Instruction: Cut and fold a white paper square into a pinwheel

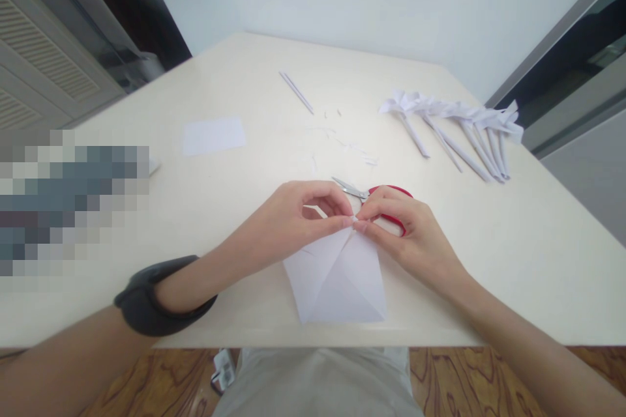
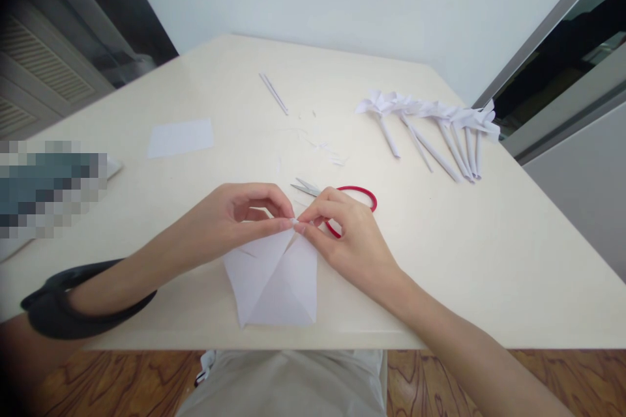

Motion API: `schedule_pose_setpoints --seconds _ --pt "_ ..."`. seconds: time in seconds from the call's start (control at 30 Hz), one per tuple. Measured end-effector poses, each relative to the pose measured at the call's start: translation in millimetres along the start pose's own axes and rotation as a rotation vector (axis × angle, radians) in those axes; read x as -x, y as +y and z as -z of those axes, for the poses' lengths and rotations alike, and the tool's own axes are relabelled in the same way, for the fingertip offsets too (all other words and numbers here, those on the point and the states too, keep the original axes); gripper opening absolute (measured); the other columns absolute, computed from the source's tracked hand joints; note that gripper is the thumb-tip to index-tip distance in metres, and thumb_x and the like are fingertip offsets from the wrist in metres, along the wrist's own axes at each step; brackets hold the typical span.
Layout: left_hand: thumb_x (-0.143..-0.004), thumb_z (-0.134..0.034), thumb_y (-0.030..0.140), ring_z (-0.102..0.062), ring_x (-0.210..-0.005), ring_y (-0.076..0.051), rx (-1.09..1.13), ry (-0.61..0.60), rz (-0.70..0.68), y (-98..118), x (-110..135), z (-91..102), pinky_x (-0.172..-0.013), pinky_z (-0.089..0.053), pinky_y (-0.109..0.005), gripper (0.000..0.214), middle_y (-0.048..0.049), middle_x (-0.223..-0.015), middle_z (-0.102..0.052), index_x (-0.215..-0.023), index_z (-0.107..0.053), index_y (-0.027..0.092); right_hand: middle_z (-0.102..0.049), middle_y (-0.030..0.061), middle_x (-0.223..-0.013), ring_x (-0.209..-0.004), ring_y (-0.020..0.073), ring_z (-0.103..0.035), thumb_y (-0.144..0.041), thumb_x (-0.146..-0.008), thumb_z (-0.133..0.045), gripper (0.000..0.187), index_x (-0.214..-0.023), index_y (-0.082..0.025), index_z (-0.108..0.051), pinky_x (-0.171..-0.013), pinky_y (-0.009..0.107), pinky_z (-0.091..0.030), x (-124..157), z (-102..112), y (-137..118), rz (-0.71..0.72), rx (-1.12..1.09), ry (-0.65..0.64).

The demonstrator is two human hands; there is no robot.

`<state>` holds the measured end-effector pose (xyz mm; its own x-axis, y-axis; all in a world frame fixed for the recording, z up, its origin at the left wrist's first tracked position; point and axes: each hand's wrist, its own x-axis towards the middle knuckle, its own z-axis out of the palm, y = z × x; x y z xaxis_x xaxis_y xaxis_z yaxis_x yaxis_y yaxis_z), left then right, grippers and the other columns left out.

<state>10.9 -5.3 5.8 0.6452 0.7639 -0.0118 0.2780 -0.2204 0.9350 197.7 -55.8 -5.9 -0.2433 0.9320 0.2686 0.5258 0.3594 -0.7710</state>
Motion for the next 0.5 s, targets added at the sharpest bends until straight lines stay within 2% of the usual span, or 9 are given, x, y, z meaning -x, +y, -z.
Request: schedule_pose_setpoints --seconds 0.2,0.37,0.5 --pt "-0.082 -0.057 0.030 -0.061 -0.075 -0.011 -0.042 0.012 -0.020 2.8 1.5 -0.4 -0.066 -0.049 -0.020 0.013 0.0013 -0.082 -0.064 -0.079 -0.061 0.017 -0.059 0.0021 -0.086 -0.083 0.0147 -0.057 -0.015 -0.084 -0.058 0.007 -0.081 -0.019 -0.063 -0.074 0.029 -0.045 0.6 -1.9 0.1 0.004 -0.002 0.027" --pt "-0.082 -0.053 0.015 -0.061 -0.076 -0.009 -0.135 0.043 -0.102 3.2 2.2 -4.0 -0.072 -0.050 -0.019 0.009 0.0033 -0.082 -0.064 -0.079 -0.061 0.018 -0.056 0.0013 -0.086 -0.081 0.0132 -0.055 -0.012 -0.082 -0.057 0.007 -0.078 -0.018 -0.058 -0.070 0.026 -0.044 1.1 -2.3 -1.9 -0.032 -0.020 0.038" --pt "-0.078 -0.054 0.009 -0.059 -0.077 -0.009 -0.259 0.114 -0.191 3.1 3.2 -8.3 -0.074 -0.048 -0.019 0.011 0.0035 -0.081 -0.064 -0.078 -0.061 0.018 -0.054 -0.0010 -0.079 -0.075 0.0122 -0.053 -0.007 -0.077 -0.057 0.015 -0.071 -0.018 -0.050 -0.068 0.026 -0.041 0.2 -4.2 -3.6 -0.037 0.023 0.054"
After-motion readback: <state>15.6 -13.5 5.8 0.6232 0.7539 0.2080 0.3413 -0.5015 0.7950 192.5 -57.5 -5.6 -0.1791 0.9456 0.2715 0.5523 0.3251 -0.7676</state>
